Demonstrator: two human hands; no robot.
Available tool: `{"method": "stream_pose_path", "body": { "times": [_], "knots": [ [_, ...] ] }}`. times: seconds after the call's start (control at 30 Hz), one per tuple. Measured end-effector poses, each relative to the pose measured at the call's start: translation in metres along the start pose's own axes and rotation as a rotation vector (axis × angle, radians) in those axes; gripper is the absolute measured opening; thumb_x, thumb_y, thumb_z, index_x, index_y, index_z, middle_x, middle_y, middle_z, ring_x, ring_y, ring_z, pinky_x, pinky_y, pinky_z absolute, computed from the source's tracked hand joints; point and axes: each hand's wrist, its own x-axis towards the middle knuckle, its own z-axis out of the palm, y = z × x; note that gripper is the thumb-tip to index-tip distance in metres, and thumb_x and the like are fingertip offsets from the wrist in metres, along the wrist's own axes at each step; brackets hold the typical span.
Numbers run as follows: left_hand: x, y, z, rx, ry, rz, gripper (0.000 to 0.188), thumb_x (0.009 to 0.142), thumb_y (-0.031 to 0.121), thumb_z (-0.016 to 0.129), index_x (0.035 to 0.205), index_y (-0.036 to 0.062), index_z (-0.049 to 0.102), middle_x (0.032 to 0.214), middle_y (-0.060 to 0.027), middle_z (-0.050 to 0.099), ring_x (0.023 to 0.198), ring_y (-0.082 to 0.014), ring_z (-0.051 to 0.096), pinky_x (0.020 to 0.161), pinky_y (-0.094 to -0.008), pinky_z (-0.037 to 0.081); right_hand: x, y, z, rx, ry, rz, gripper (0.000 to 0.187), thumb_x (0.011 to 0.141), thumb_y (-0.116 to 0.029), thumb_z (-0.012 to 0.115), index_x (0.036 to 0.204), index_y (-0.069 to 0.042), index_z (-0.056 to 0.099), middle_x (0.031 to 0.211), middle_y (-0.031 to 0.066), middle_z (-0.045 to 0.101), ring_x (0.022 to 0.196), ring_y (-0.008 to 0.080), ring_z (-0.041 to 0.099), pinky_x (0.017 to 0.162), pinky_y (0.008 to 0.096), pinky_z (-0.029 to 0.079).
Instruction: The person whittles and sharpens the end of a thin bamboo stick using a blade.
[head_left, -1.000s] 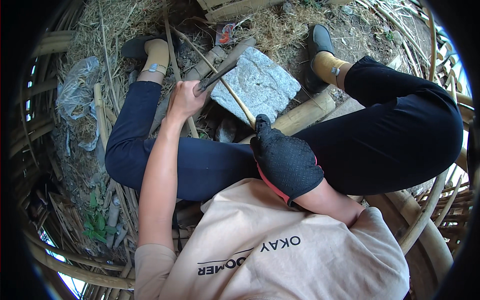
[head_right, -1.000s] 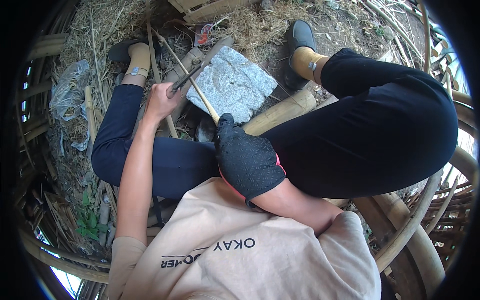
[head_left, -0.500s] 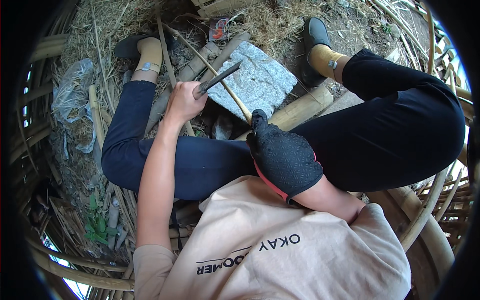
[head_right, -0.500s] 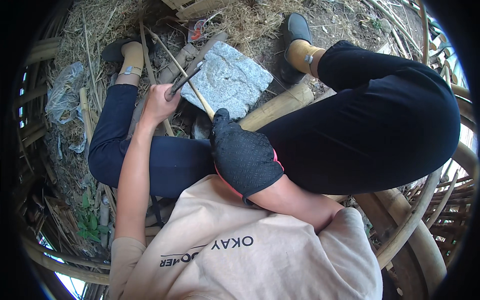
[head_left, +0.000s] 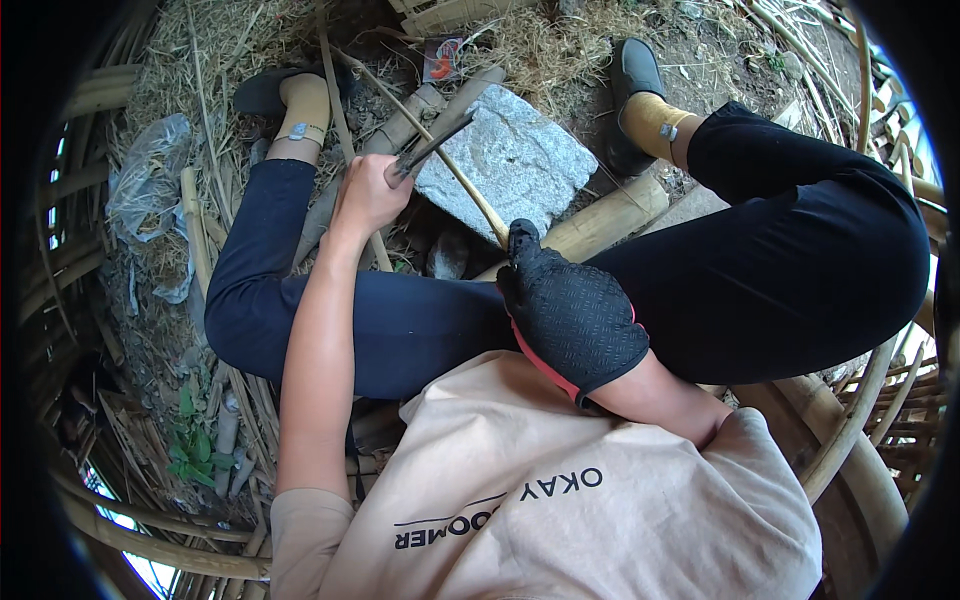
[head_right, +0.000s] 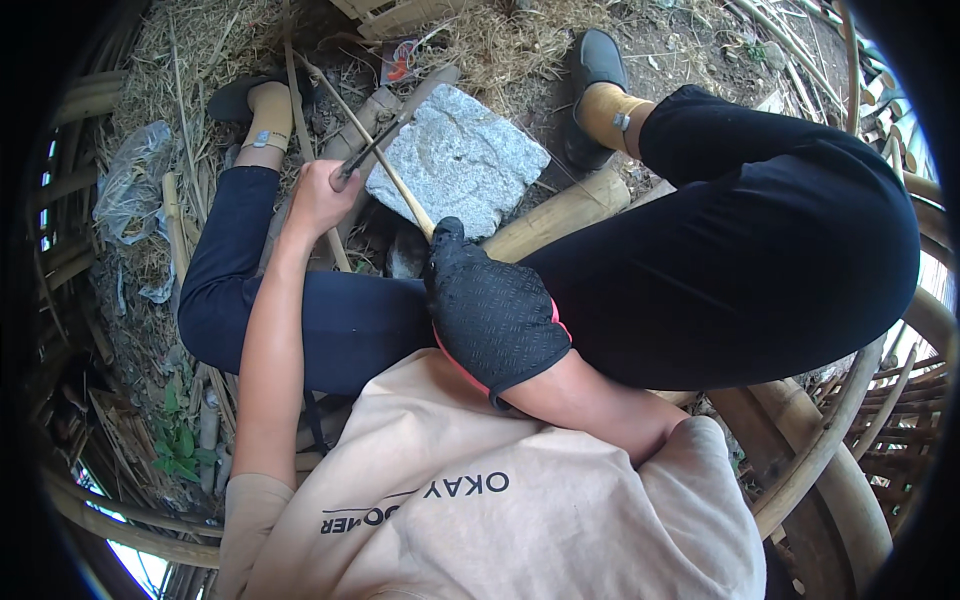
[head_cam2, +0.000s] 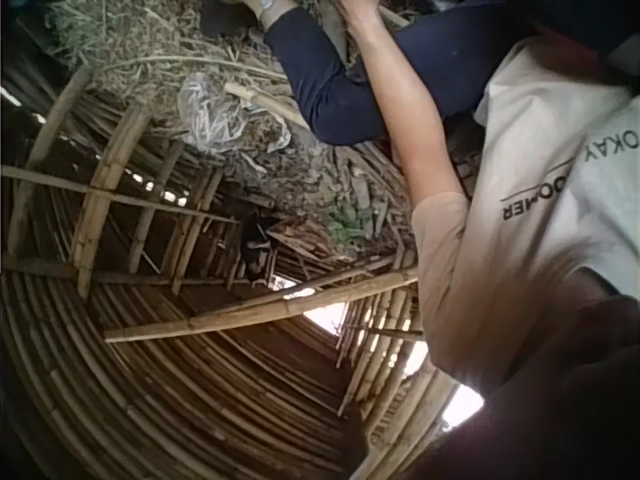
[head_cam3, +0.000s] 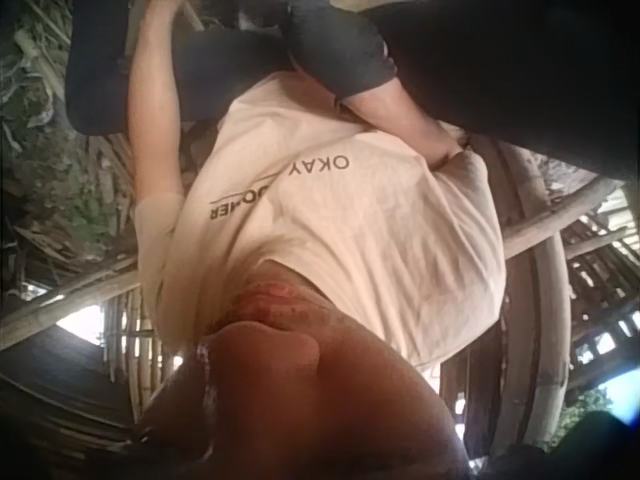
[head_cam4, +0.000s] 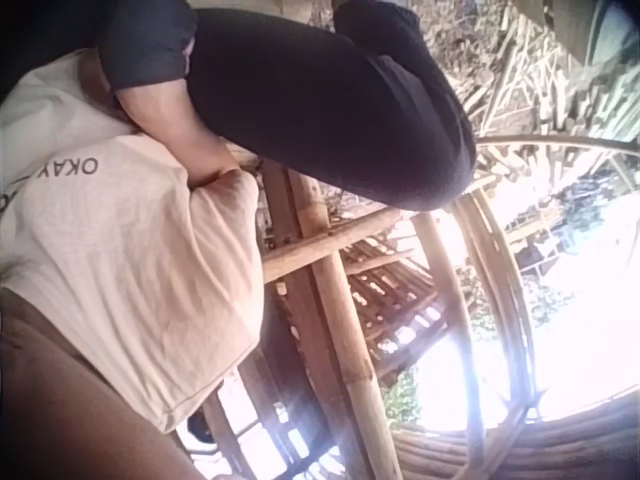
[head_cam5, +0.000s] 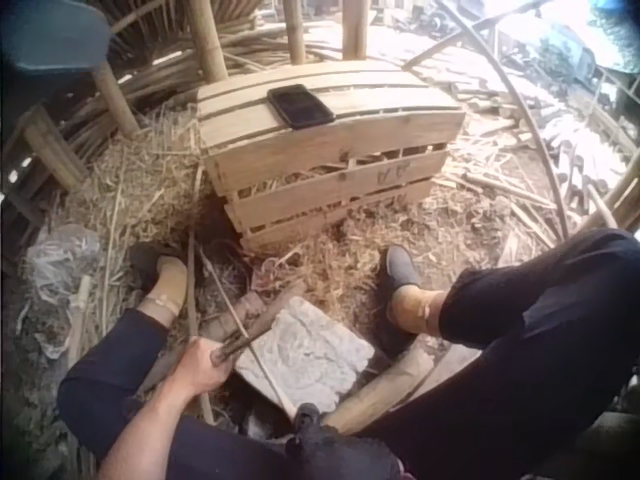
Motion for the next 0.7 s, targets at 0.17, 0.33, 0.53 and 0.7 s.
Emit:
{"method": "stream_pose_path", "body": {
  "times": [0.17,0.33,0.53,0.7],
  "knots": [
    [0.004,-0.039,-0.003,-0.024,0.069,-0.075,0.027,0.086,0.018,0.068,0.077,-0.0060,0.062,0.068,-0.0262,0.060,0.069,-0.0469,0.063,0.064,-0.0469,0.050,-0.005,-0.003,0.003,-0.029,0.039,-0.037,0.043,0.099,-0.026,0.059,0.132,0.002,0.055,0.085,0.0226,0.069,0.073,0.0413,0.070,0.065,0.0515,0.054],
    [0.001,-0.022,-0.002,-0.125,-0.013,-0.048,0.037,0.085,0.022,0.076,0.072,-0.0068,0.057,0.060,-0.0209,0.055,0.054,-0.0318,0.051,0.058,-0.0426,0.045,0.000,-0.008,-0.004,0.038,0.003,0.028,0.046,0.099,-0.030,0.062,0.132,0.002,0.055,0.085,0.0220,0.071,0.072,0.0418,0.070,0.065,0.0514,0.055],
    [-0.017,0.002,-0.008,-0.201,-0.227,0.084,0.036,0.086,0.023,0.079,0.070,0.0000,0.057,0.056,-0.0001,0.042,0.054,-0.0120,0.035,0.052,-0.0339,0.029,0.000,-0.004,0.001,0.038,0.028,0.017,0.051,0.099,-0.034,0.063,0.133,0.004,0.055,0.089,0.0234,0.071,0.074,0.0412,0.071,0.066,0.0507,0.056],
    [-0.032,0.041,-0.018,-0.198,-0.273,0.133,0.039,0.081,0.022,0.079,0.072,-0.0042,0.052,0.054,-0.0098,0.041,0.052,-0.0163,0.037,0.051,-0.0394,0.033,-0.001,-0.002,0.001,0.033,0.028,0.020,0.057,0.099,-0.035,0.063,0.138,0.006,0.052,0.091,0.0242,0.071,0.074,0.0404,0.071,0.066,0.0506,0.056]
  ]
}}
